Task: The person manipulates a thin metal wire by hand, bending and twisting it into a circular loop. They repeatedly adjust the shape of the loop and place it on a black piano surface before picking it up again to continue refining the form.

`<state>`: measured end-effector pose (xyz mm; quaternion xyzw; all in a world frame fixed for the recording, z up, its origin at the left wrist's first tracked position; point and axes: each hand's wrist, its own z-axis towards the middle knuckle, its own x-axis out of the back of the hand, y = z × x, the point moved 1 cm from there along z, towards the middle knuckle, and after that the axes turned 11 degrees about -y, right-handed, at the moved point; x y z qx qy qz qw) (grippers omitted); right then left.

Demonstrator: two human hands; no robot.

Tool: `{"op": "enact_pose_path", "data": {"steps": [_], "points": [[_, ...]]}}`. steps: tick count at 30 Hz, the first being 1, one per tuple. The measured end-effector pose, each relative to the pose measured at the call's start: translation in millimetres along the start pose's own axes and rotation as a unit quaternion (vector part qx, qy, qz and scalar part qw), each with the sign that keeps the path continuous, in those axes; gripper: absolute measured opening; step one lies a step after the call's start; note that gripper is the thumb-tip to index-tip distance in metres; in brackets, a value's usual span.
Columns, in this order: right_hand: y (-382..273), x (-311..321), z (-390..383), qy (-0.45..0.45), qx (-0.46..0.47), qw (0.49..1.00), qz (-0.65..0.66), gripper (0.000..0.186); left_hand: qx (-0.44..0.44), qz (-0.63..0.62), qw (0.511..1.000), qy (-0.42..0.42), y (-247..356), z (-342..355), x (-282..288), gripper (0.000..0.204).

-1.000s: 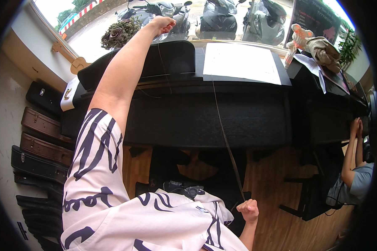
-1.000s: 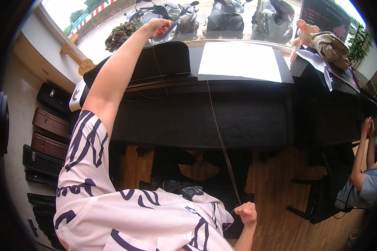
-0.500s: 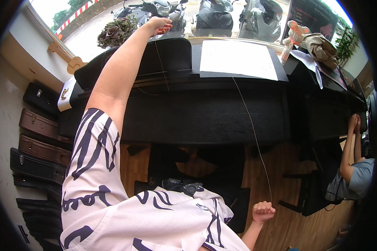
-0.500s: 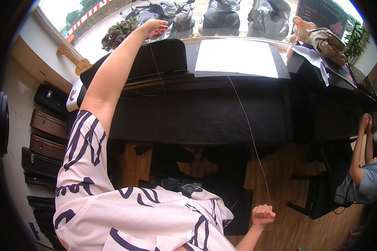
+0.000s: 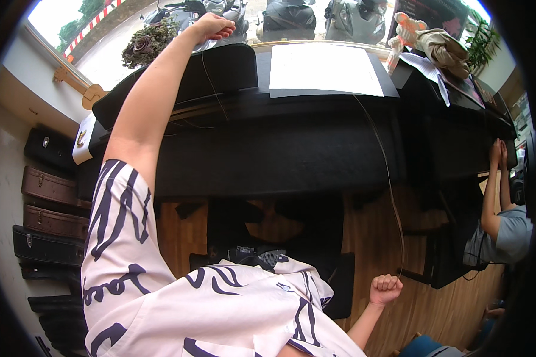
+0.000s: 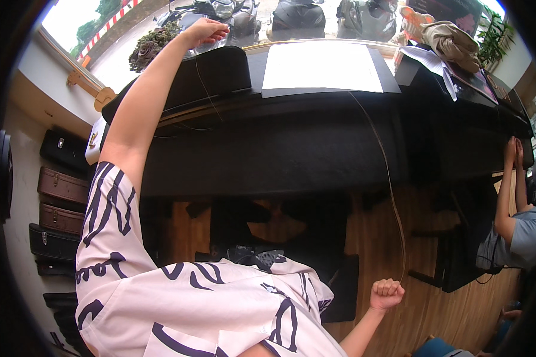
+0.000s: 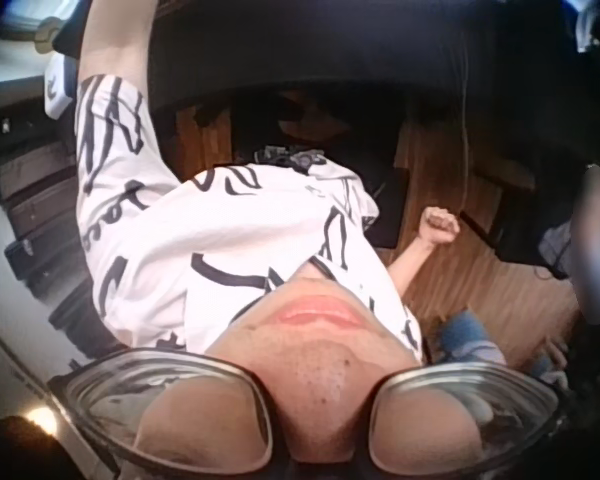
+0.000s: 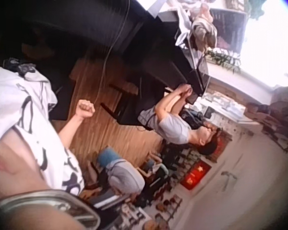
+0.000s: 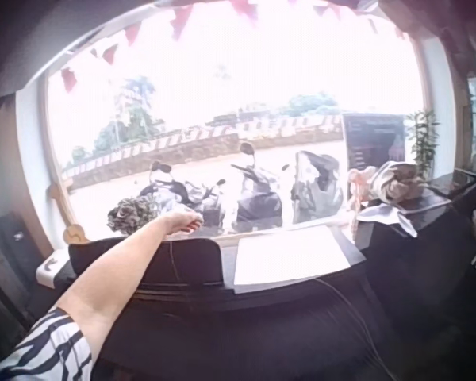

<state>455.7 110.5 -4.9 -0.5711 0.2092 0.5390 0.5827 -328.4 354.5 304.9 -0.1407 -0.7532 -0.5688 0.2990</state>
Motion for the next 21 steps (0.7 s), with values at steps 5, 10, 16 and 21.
{"op": "enact_pose_path", "data": {"steps": [5, 10, 16, 21], "points": [[-0.4, -17.3, 16.4, -0.027, -0.011, 0.999, -0.04, 0.047, -0.049, 0.175, 0.981, -0.073, 40.6, -19.4, -9.3, 0.031], [-4.6, -31.1, 37.5, -0.077, -0.016, 0.995, -0.067, 0.048, -0.041, 0.286, 0.957, -0.037, 63.1, -30.5, -17.2, 0.027], [-3.6, -45.9, 36.7, -0.046, -0.041, 0.992, -0.107, 0.05, -0.08, 0.282, 0.954, 0.057, 71.6, -44.8, -41.8, 0.023], [0.8, -51.8, 44.3, -0.067, -0.047, 0.992, -0.098, 0.051, 0.072, 0.264, 0.956, 0.103, 7.7, -4.1, 7.5, 0.028]]}}
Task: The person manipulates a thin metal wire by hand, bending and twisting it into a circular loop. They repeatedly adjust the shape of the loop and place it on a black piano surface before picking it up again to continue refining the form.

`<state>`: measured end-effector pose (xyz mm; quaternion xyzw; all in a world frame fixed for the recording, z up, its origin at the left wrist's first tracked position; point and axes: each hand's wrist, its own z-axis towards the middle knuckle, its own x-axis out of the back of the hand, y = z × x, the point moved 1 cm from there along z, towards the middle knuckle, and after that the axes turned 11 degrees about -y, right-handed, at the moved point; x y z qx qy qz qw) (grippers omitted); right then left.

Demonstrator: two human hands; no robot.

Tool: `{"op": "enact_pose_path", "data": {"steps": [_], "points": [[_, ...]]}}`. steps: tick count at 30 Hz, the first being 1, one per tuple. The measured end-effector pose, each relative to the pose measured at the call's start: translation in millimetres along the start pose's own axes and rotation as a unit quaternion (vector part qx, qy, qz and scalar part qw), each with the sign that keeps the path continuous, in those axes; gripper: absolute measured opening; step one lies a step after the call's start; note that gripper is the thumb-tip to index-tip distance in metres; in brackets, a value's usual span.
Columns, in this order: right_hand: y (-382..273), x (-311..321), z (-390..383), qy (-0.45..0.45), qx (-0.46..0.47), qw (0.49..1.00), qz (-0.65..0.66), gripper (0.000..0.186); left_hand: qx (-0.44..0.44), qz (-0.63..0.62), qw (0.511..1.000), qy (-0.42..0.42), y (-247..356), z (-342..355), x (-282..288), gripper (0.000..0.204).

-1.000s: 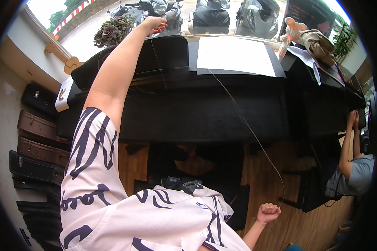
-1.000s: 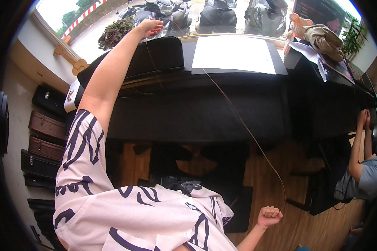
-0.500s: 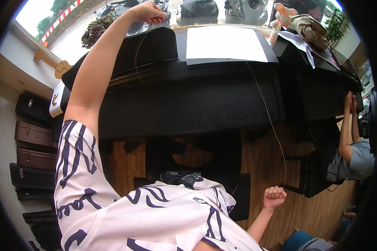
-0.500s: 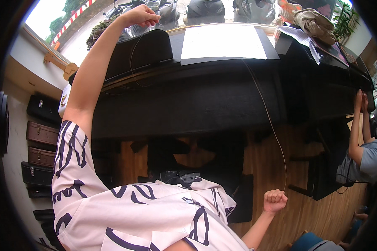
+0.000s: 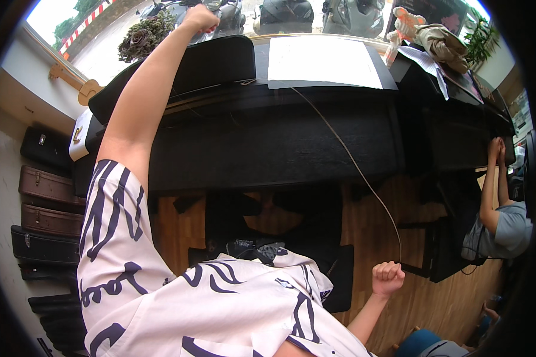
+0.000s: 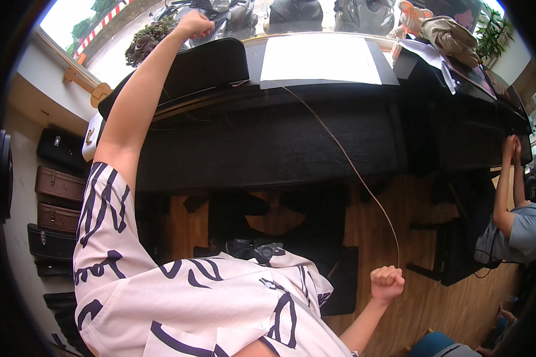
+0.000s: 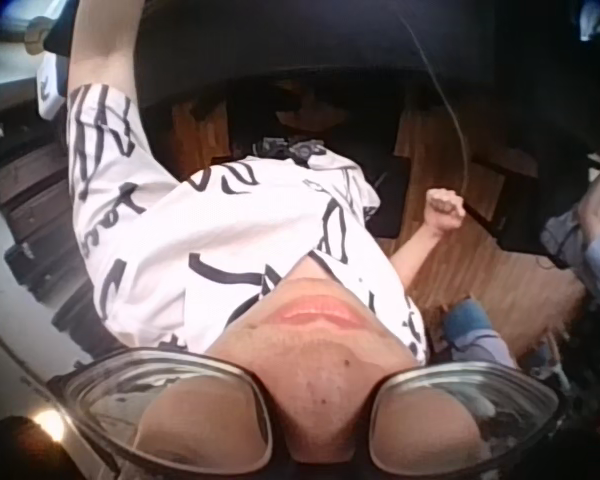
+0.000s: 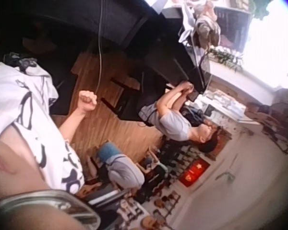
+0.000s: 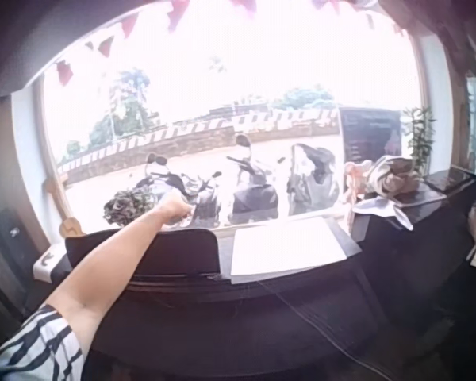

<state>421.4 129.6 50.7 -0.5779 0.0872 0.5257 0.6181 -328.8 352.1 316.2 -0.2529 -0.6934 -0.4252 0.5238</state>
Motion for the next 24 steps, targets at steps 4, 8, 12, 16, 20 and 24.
{"op": "enact_pose_path", "data": {"steps": [4, 8, 12, 16, 20, 24], "points": [[-0.6, -12.0, 3.0, -0.028, 0.008, 0.999, -0.02, 0.053, 0.022, -0.064, 0.993, -0.095, -10.4, -11.7, -15.2, 0.028], [-3.3, -21.2, 16.1, -0.041, 0.0, 0.998, -0.04, 0.053, -0.117, 0.025, 0.993, 0.012, -31.7, -28.8, -3.5, 0.03], [-10.1, -32.6, 15.3, -0.025, 0.001, 0.997, -0.067, 0.055, -0.323, -0.024, 0.917, 0.235, 39.9, -102.7, -50.9, 0.022], [-7.6, -34.8, 27.3, -0.071, -0.004, 0.995, -0.065, 0.055, -0.355, -0.07, 0.932, 0.04, 75.7, -203.1, -136.8, 0.019], [-6.0, -42.3, 31.2, -0.056, -0.018, 0.996, -0.072, 0.053, -0.228, 0.016, 0.972, 0.046, 71.4, -218.7, -213.6, 0.024], [-11.9, -49.2, 29.4, -0.052, -0.024, 0.993, -0.105, 0.052, -0.243, -0.119, 0.957, 0.104, 62.6, -218.8, -227.1, 0.018]]}}
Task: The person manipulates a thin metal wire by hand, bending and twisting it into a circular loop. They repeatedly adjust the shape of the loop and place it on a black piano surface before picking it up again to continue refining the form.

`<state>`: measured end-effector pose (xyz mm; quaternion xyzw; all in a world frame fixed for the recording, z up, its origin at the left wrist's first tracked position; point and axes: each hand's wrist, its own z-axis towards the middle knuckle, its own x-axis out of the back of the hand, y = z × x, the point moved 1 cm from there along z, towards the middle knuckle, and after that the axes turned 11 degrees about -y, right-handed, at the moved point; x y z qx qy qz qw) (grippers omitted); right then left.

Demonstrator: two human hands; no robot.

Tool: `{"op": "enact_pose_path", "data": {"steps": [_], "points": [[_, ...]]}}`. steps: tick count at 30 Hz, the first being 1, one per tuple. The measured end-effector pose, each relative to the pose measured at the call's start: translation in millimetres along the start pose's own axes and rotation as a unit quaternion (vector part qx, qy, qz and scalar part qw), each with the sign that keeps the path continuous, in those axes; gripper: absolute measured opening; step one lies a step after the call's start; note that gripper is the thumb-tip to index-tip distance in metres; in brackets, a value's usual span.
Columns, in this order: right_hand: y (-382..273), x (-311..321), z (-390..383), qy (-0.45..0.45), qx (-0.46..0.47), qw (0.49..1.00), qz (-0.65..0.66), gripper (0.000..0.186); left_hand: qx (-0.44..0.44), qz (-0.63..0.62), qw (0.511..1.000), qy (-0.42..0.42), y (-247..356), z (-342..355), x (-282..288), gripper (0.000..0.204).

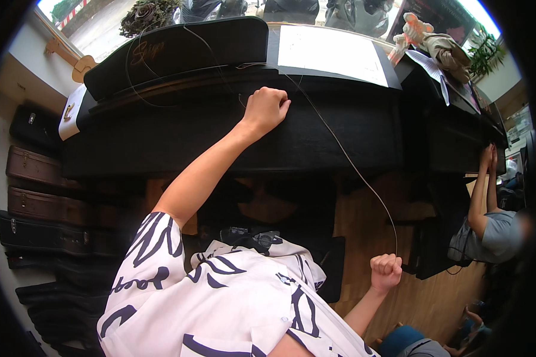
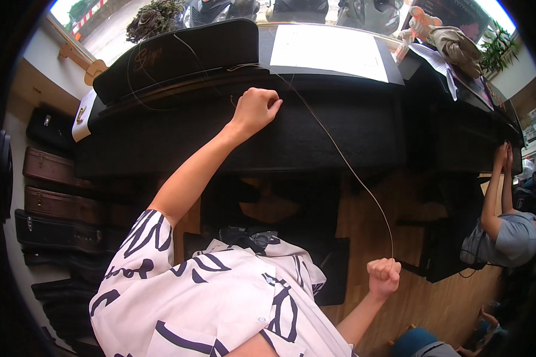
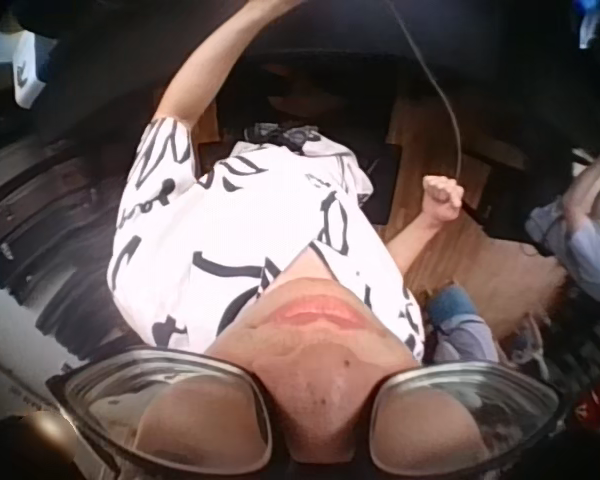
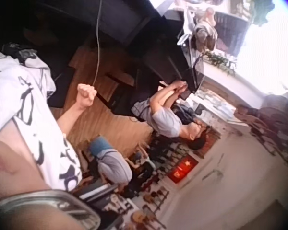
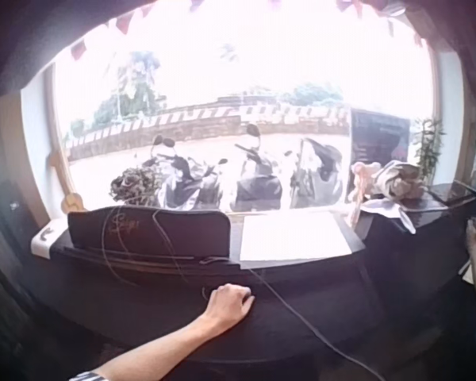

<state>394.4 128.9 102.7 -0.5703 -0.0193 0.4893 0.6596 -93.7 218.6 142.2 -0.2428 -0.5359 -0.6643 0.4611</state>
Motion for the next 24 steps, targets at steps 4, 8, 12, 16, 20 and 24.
{"op": "enact_pose_path", "data": {"steps": [4, 8, 12, 16, 20, 24], "points": [[-12.5, 10.2, -16.4, 0.029, 0.017, 0.999, -0.029, 0.053, -0.048, -0.098, 0.989, 0.102, 22.2, 1.3, 42.7, 0.009], [-11.6, 15.0, -17.2, 0.009, 0.014, 0.999, -0.034, 0.053, 0.012, -0.195, 0.957, 0.214, 15.2, 17.9, 98.2, 0.019], [-13.5, 13.4, -8.1, -0.005, 0.043, 0.999, -0.011, 0.054, 0.1, -0.18, 0.95, 0.236, -18.0, 11.0, 141.3, 0.023], [-28.5, 24.1, -17.3, -0.003, 0.101, 0.995, 0.023, 0.051, 0.175, -0.137, 0.952, 0.21, -40.4, -8.7, 146.6, 0.023], [-29.4, 31.4, -17.4, 0.054, 0.178, 0.97, 0.155, 0.052, 0.182, -0.099, 0.959, 0.195, -52.3, -34.2, 144.2, 0.023], [-26.2, 36.2, -22.8, 0.102, 0.202, 0.957, 0.183, 0.052, 0.177, -0.06, 0.966, 0.178, -52.8, -53.8, 133.5, 0.022]]}}
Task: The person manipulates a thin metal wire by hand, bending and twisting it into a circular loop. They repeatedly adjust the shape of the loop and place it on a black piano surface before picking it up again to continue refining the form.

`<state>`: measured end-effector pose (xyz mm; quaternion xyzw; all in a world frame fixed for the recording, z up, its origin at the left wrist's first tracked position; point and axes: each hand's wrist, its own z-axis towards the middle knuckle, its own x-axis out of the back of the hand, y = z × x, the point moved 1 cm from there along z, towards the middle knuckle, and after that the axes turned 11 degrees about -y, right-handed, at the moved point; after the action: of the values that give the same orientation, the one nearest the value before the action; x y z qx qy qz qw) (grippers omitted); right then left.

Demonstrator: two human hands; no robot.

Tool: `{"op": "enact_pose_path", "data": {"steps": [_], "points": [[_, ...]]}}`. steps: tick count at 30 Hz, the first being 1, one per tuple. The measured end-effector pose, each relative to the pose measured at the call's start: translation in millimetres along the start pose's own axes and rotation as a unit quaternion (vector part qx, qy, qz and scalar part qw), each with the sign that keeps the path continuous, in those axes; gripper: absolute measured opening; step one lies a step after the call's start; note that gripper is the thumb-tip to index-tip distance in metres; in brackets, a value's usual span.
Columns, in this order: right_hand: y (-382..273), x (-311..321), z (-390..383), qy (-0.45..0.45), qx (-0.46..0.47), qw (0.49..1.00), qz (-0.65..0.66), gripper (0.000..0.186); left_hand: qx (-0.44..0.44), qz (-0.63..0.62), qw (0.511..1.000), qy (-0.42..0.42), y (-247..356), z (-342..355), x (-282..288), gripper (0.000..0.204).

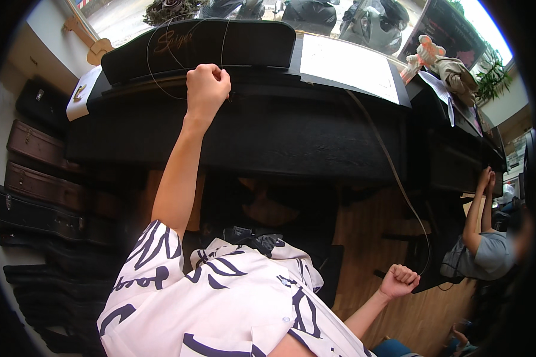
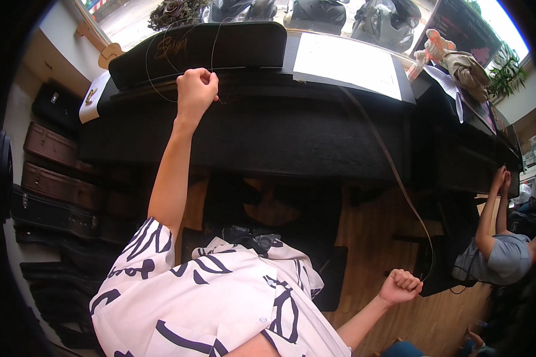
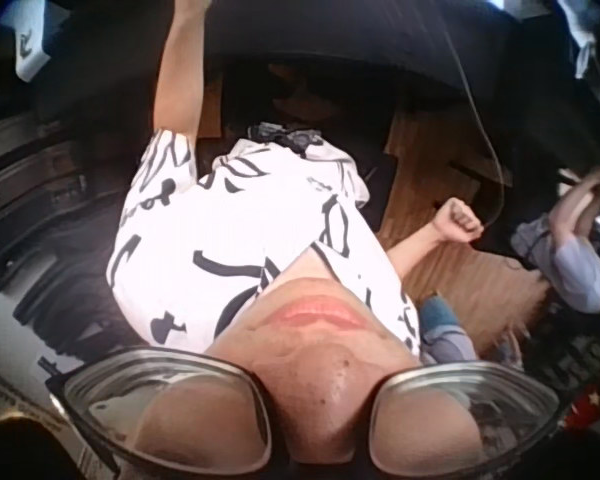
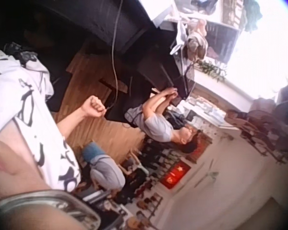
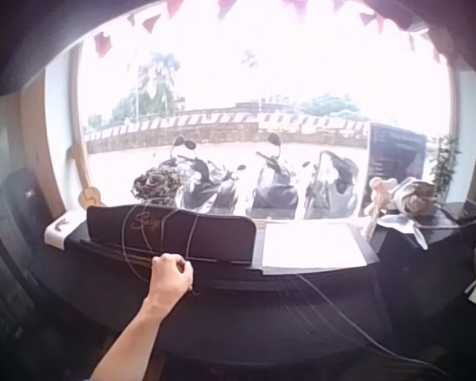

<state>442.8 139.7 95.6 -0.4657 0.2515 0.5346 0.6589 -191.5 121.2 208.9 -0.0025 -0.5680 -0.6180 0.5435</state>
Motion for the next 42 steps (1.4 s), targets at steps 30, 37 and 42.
{"op": "enact_pose_path", "data": {"steps": [30, 37, 42], "points": [[232.3, -120.5, 43.3, -0.262, -0.425, 0.838, -0.22, 0.047, -0.229, -0.226, 0.916, -0.24, 65.9, -152.8, -41.3, 0.022], [276.0, -157.0, 31.6, -0.353, -0.437, 0.79, -0.246, 0.048, -0.044, -0.422, 0.856, -0.294, 48.0, -202.6, -62.0, 0.02], [289.7, -159.9, 32.3, -0.341, -0.38, 0.815, -0.274, 0.043, -0.03, -0.482, 0.839, -0.252, 28.4, -218.0, -73.2, 0.021]]}}
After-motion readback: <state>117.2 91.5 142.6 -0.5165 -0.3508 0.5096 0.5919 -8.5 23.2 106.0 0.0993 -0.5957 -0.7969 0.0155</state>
